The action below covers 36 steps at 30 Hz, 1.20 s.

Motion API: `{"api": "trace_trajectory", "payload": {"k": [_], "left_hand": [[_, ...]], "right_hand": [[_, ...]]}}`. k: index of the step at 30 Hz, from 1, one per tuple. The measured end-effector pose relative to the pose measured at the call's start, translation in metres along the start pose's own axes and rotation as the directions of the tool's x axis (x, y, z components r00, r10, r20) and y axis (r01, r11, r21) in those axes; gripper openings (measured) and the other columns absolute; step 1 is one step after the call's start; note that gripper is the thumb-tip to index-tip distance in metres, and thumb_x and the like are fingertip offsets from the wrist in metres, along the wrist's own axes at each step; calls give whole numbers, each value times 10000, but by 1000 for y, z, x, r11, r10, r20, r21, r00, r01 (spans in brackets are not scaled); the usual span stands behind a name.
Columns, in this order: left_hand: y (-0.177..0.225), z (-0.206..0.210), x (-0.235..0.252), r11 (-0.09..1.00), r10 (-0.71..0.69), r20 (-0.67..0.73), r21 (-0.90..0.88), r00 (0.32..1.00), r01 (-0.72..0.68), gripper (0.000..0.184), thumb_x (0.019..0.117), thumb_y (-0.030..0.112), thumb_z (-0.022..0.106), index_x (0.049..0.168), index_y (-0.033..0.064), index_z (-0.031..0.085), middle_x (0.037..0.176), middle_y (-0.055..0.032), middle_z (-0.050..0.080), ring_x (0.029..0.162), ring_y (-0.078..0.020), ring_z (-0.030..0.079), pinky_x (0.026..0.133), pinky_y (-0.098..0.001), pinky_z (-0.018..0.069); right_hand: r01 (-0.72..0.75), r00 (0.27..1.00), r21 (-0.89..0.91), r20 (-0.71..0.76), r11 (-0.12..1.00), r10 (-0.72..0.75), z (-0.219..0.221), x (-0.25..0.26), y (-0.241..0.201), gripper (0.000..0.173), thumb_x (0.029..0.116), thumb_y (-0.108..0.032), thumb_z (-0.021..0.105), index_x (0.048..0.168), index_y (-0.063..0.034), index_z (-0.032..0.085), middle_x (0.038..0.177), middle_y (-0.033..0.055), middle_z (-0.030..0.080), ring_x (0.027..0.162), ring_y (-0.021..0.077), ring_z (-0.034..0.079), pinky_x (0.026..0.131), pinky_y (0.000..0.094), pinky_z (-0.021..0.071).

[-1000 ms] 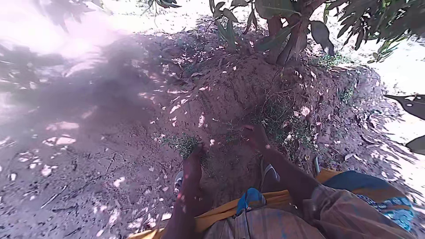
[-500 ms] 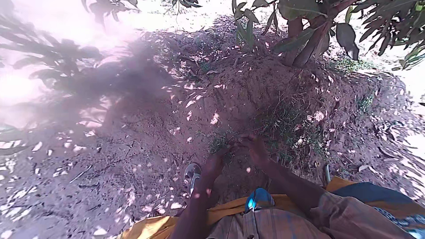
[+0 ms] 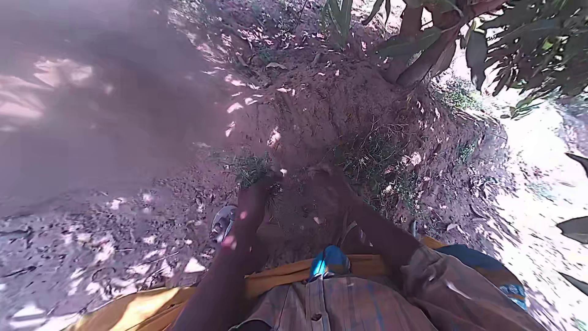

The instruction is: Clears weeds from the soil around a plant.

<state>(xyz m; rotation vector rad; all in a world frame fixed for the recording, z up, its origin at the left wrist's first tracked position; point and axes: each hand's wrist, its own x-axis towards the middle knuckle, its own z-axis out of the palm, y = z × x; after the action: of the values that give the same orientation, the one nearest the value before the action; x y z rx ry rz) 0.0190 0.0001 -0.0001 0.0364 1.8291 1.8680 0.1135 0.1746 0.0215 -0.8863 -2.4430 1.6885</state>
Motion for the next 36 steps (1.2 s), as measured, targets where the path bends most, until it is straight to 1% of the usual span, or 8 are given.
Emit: {"api": "trace_trajectory", "payload": {"k": [4, 8, 15, 19, 23, 27, 30, 36], "left_hand": [[-6, -16, 7, 998, 7, -159, -62, 987, -17, 333, 1094, 185, 450, 1301, -51, 560, 1051, -68, 679, 888, -80, 642, 827, -269, 529], [-4, -17, 7, 998, 13, -204, -64, 979, -26, 284, 1067, 104, 479, 1301, -41, 545, 965, -33, 650, 779, -35, 617, 728, -210, 529], [-6, -16, 7, 998, -30, -253, -67, 967, 14, 244, 1013, 194, 637, 1191, 27, 625, 821, 38, 686, 723, -3, 637, 714, -196, 531], [-5, -19, 7, 998, -37, -250, -65, 968, 22, 275, 1021, 200, 626, 1225, 17, 607, 859, 17, 683, 758, -24, 639, 753, -221, 532], [-3, -12, 10, 996, -47, -258, -86, 965, 26, 204, 1016, 158, 625, 1160, 15, 606, 774, 36, 665, 679, 2, 623, 668, -175, 522], [-3, -9, 10, 997, -65, -231, -64, 971, 51, 267, 1025, 191, 621, 1222, 12, 609, 820, 3, 669, 706, -31, 622, 683, -209, 519], [-2, -8, 8, 996, -71, -231, -75, 970, 55, 245, 1020, 162, 619, 1212, 10, 617, 805, 15, 661, 678, -14, 613, 649, -182, 511], [16, -7, -5, 999, -48, -117, 9, 992, 50, 288, 1000, 134, 644, 1240, -15, 586, 943, -42, 653, 798, -50, 618, 771, -243, 529]], "right_hand": [[-38, 997, -160, -66, 986, 27, -35, 33, 3, 298, 1087, -197, 478, 1261, -6, 626, 1196, 206, 671, 1008, 315, 672, 874, 499, 540], [48, 958, -618, 251, 785, 139, -6, 50, 16, 321, 1082, -179, 475, 1276, 6, 651, 1181, 245, 672, 1103, 378, 639, 968, 539, 471], [229, 899, -858, 367, 459, 238, 71, 40, 115, 608, 980, -218, 591, 1520, 7, 426, 1610, 299, 288, 1504, 471, 237, 1201, 639, 191], [93, 914, -805, 302, 586, 270, 38, 39, 56, 412, 1065, -198, 455, 1401, 11, 570, 1422, 236, 565, 1360, 365, 507, 1136, 524, 368], [-65, 927, -273, 339, 960, 159, -17, 51, 34, 223, 1025, -26, 541, 1206, 62, 636, 1120, 156, 686, 930, 132, 649, 847, 279, 529], [-120, 932, -521, 234, 845, 277, -29, 50, 34, 348, 1038, -22, 468, 1371, 31, 556, 1208, 215, 660, 981, 220, 672, 916, 372, 523], [-139, 948, -257, 245, 956, 203, -30, 32, 11, 336, 1013, 12, 515, 1348, 26, 502, 990, 132, 691, 718, 105, 652, 684, 258, 547], [-53, 909, 45, 415, 998, 30, -38, 16, -33, 532, 999, 49, 481, 1511, -62, 387, 955, 71, 718, 632, 57, 627, 610, 203, 530]]}}
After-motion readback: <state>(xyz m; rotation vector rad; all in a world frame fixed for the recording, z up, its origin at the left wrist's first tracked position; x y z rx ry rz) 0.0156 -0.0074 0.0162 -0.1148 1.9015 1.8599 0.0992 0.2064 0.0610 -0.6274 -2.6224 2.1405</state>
